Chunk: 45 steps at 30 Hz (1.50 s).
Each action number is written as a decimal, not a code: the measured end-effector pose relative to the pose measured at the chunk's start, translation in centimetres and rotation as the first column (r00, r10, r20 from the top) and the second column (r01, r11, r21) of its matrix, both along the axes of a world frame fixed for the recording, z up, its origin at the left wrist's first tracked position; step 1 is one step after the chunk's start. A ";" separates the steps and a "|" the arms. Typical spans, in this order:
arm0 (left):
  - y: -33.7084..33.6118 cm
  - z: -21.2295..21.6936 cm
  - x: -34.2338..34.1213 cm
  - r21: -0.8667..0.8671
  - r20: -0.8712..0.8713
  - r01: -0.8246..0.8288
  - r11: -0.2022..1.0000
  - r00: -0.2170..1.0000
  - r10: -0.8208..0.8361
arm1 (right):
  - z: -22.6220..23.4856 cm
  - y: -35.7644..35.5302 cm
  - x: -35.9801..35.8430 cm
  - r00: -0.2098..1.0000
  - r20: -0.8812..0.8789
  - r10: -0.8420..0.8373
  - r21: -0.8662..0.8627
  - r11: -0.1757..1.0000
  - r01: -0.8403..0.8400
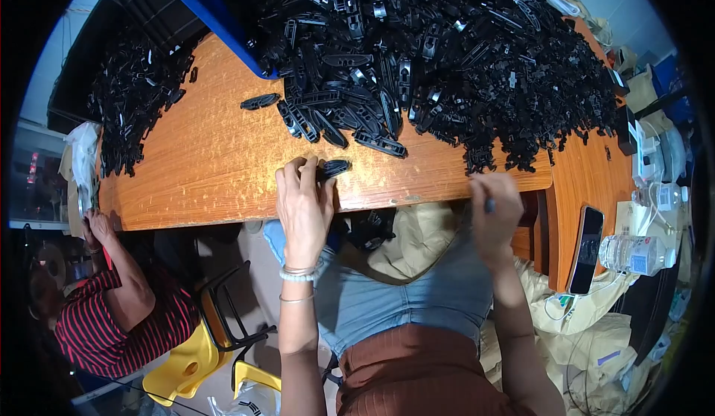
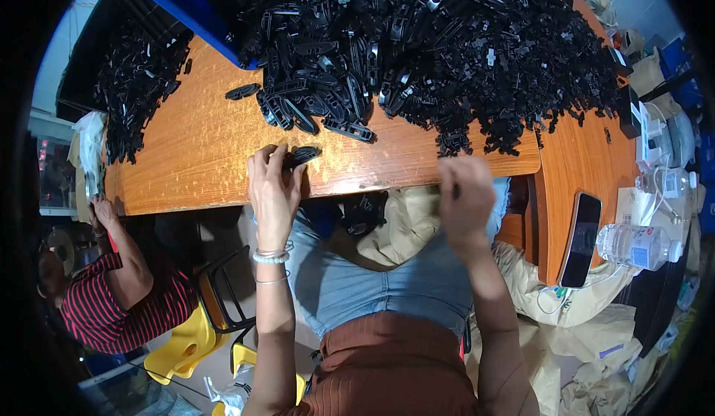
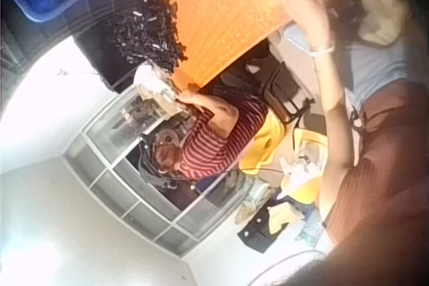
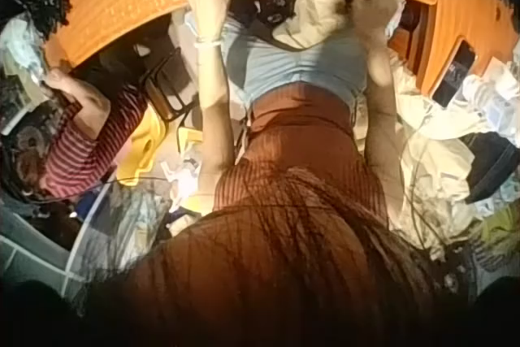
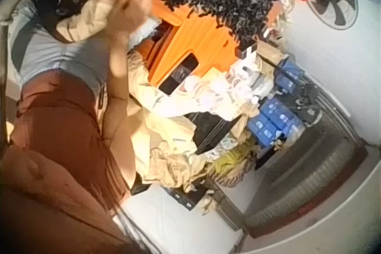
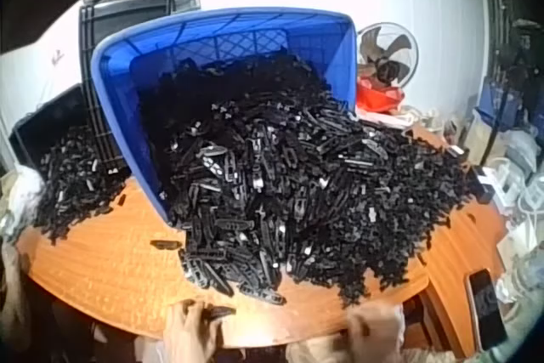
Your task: Assembling small black plastic components by hand at a workbench.
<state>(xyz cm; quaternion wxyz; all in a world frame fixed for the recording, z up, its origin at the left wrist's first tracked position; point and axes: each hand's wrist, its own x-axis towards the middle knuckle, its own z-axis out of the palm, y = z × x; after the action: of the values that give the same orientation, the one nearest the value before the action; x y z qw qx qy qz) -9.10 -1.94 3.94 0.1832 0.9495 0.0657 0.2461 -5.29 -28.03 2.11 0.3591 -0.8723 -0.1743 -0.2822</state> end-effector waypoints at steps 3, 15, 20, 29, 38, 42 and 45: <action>0.6 -0.6 0.2 0.035 -0.089 0.058 0.998 0.995 -0.055 | -0.6 -1.2 0.3 0.971 -0.111 -0.212 -0.120 0.973 0.199; -2.4 -1.0 -0.9 -0.855 0.053 0.170 0.490 0.968 -0.245 | -2.1 -0.3 -0.5 0.997 -0.037 0.071 0.019 0.997 -0.070; -5.7 0.1 -1.9 -0.947 -0.004 0.110 0.303 0.936 -0.352 | 0.5 0.9 -2.5 0.988 -0.109 0.112 0.188 0.978 -0.090; -8.3 0.6 -2.9 -0.977 0.147 0.080 -0.197 0.924 -0.353 | 2.5 3.3 -3.2 0.795 -0.408 0.448 0.650 0.754 -0.092; -5.8 -0.7 -3.0 -0.985 0.147 0.081 -0.152 0.857 -0.494 | 2.2 3.2 -3.0 0.757 -0.397 0.519 0.635 0.751 -0.182; -5.9 0.3 -3.1 -0.983 0.174 0.121 -0.137 0.844 -0.507 | 3.0 3.2 -3.2 0.713 -0.445 0.542 0.602 0.771 -0.210; -5.8 -0.3 -3.3 -0.997 0.024 0.059 0.052 0.861 -0.508 | 3.5 3.7 -3.5 0.724 -0.448 0.525 0.566 0.793 -0.224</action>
<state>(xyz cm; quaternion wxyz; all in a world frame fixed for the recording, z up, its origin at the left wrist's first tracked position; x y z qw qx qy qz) -12.38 -7.72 3.62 0.7926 0.6040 0.0489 -0.0684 -8.79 -24.35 5.57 0.6473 -0.7438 -0.1593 0.0476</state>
